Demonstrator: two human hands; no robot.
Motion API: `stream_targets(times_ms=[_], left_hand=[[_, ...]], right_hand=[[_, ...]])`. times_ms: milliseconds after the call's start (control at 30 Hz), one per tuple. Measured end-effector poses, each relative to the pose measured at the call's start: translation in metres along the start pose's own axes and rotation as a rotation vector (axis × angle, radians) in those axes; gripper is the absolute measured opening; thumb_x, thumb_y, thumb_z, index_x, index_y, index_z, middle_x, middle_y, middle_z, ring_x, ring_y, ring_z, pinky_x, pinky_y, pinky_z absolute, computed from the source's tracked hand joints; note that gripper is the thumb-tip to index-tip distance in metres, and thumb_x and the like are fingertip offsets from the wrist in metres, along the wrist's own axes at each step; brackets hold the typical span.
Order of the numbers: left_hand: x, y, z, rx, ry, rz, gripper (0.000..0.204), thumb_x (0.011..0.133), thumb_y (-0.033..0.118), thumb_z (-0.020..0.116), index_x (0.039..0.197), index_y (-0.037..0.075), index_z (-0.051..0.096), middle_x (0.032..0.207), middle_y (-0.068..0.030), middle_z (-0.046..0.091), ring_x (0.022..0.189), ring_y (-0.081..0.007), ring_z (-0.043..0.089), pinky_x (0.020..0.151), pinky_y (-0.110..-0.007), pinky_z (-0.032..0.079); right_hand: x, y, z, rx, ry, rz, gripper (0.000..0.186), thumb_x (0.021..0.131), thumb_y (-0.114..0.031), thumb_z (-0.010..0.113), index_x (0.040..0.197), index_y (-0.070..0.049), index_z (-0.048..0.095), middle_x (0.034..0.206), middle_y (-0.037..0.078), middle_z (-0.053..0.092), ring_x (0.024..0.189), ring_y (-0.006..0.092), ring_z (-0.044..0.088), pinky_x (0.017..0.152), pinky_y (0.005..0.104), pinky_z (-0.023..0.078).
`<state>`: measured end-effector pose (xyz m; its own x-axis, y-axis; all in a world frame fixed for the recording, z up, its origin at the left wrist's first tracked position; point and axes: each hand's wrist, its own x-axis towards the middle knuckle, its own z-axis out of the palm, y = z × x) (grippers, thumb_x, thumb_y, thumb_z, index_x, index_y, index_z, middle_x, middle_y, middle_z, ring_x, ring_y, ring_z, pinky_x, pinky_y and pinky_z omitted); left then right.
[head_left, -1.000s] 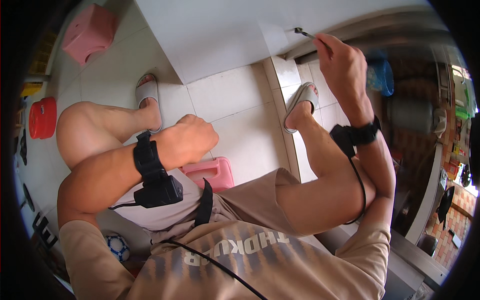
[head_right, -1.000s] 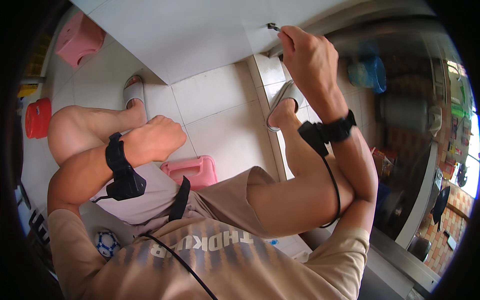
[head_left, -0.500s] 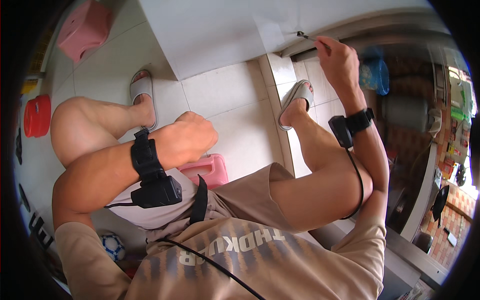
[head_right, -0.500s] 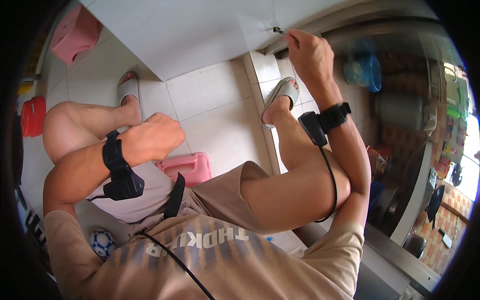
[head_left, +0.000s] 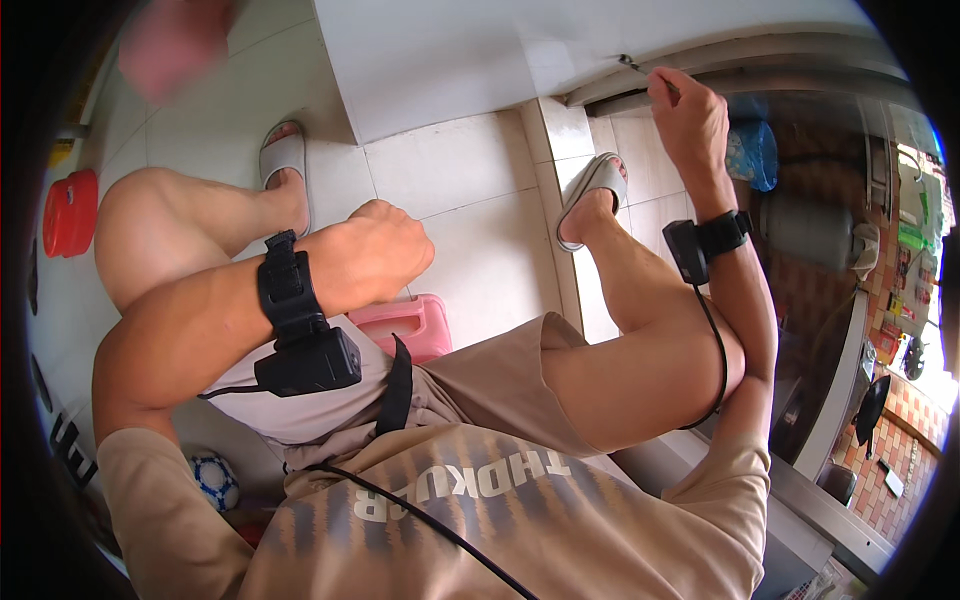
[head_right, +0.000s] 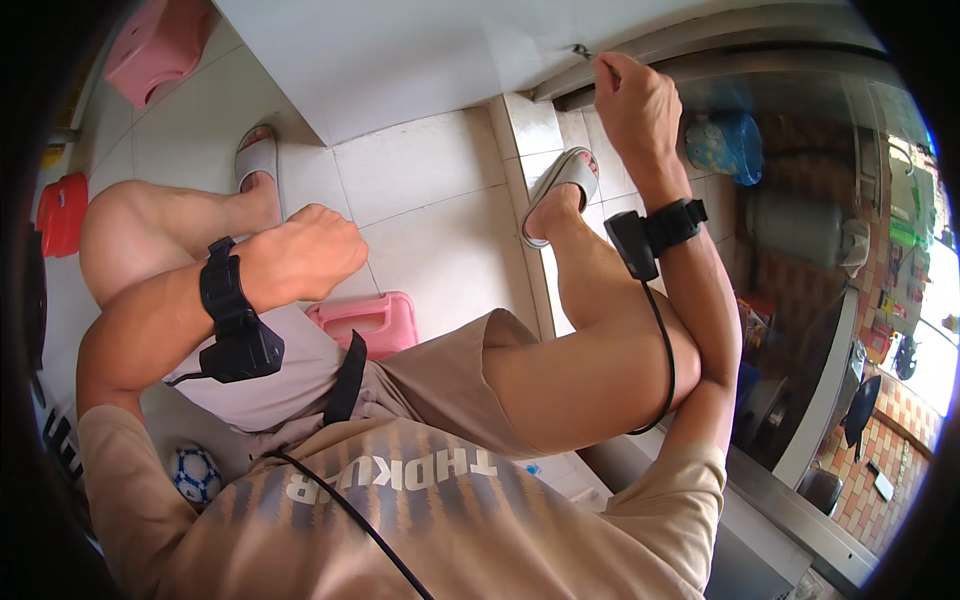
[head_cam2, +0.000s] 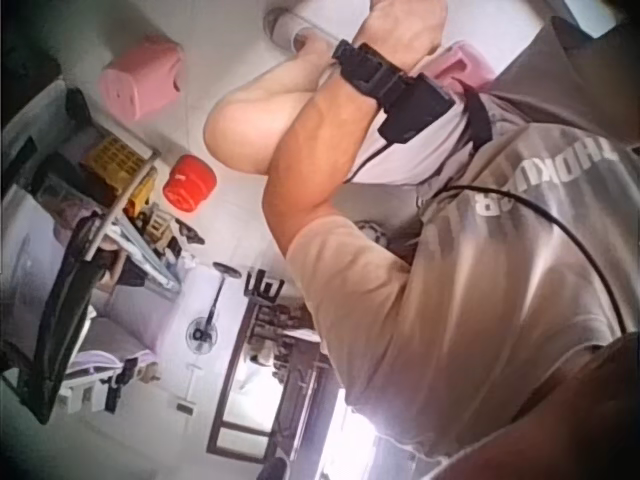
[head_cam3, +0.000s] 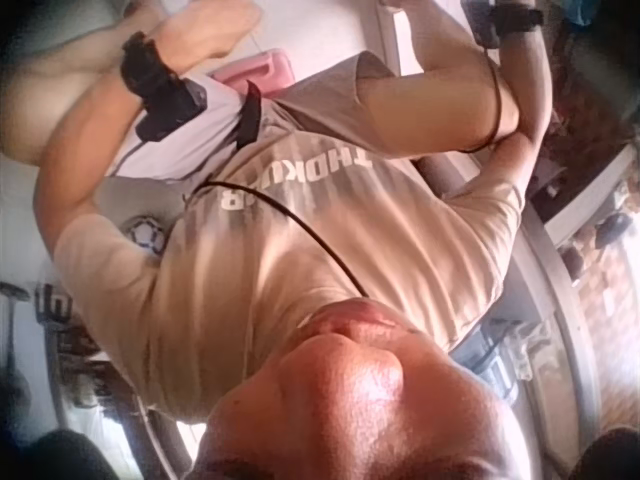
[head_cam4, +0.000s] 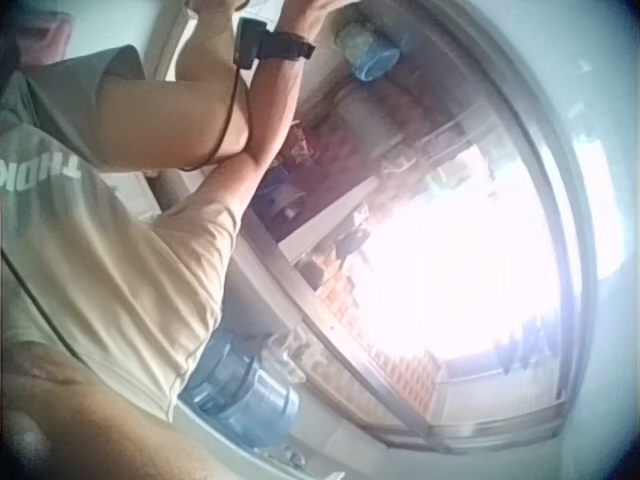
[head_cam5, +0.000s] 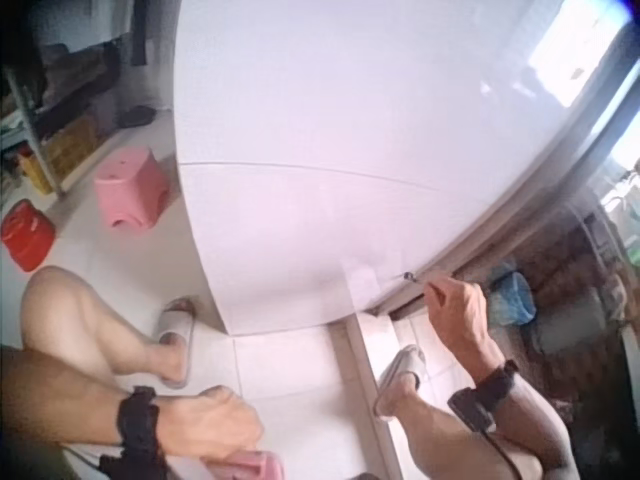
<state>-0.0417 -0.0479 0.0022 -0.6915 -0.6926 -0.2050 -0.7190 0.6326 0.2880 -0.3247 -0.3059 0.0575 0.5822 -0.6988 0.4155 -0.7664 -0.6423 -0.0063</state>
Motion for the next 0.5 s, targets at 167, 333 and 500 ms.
stream_targets(times_ms=[167,333,500], left_hand=[[-0.005,0.001,-0.004,0.048,-0.008,-0.015,0.010,0.074,0.012,0.067,0.067,0.008,0.061,0.070,-0.0077,0.063,0.074,-0.0243,0.066,0.071,-0.035,0.049],[-0.002,0.000,0.002,-0.011,0.038,0.010,0.010,0.073,0.011,0.068,0.067,0.008,0.061,0.068,-0.0080,0.062,0.072,-0.0244,0.066,0.071,-0.035,0.050],[-0.003,0.001,-0.001,0.017,0.007,-0.001,0.010,0.073,0.011,0.068,0.067,0.008,0.061,0.065,-0.0075,0.061,0.070,-0.0247,0.066,0.071,-0.035,0.050]], right_hand=[[-0.002,-0.021,-0.013,0.229,0.154,0.061,0.013,0.091,-0.019,0.074,0.094,-0.008,0.077,0.072,0.015,0.070,0.065,0.0311,0.071,0.061,0.0358,0.055],[-0.017,0.011,0.011,0.097,0.067,-0.025,0.014,0.091,-0.019,0.074,0.095,-0.006,0.077,0.073,0.015,0.071,0.065,0.0300,0.072,0.060,0.0343,0.055],[-0.005,-0.020,-0.011,0.342,0.156,-0.078,0.012,0.091,-0.015,0.076,0.096,-0.005,0.076,0.073,0.014,0.071,0.063,0.0247,0.072,0.059,0.0316,0.055]])
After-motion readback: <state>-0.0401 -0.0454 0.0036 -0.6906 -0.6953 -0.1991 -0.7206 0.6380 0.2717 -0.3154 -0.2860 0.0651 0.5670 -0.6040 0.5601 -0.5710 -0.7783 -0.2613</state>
